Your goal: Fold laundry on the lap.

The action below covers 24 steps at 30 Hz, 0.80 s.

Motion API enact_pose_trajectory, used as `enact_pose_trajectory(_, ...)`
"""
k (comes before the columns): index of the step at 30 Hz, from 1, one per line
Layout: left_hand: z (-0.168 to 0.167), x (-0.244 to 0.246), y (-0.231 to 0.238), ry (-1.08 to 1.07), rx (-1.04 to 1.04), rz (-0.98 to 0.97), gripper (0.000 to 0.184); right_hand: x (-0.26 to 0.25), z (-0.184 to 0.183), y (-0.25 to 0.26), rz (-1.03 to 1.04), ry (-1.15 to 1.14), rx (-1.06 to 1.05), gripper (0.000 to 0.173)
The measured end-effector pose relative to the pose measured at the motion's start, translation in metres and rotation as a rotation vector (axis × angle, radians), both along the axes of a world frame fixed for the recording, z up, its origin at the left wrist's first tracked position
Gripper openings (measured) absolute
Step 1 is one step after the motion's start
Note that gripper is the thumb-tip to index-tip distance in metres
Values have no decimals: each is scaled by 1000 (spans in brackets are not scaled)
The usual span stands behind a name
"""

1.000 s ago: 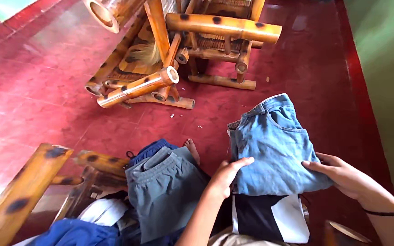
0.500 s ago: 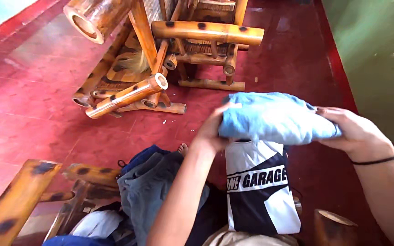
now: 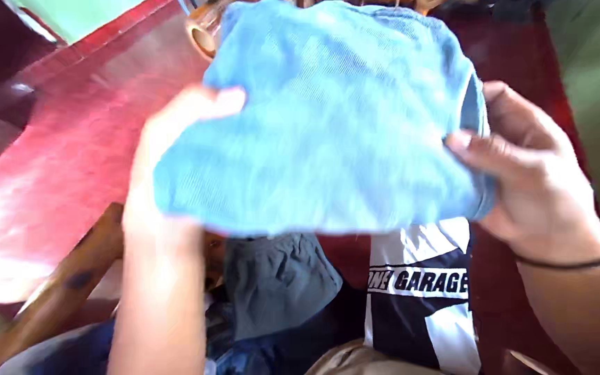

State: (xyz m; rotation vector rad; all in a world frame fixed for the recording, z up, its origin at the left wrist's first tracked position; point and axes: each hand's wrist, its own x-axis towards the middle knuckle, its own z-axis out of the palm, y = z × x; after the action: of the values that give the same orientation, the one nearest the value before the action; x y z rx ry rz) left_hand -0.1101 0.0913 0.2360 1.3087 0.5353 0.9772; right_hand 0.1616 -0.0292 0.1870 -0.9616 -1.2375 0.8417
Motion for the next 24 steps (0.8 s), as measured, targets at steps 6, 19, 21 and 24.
enact_pose_trajectory(6, -121, -131, -90, 648, -355, 433, 50, -88, -134, -18, 352, -114, -525, 62)
enact_pose_trajectory(19, -207, -160, -117, 624, -457, 400, 84, -127, -186, 28, 445, -128, -926, 84)
enact_pose_trajectory(21, -200, -149, -102, 616, -433, 380, 90, -132, -187, 45, 408, -62, -911, 84)
enact_pose_trajectory(24, -195, -132, -89, 609, -454, 402, 68, -135, -190, 65, 362, 3, -928, 81)
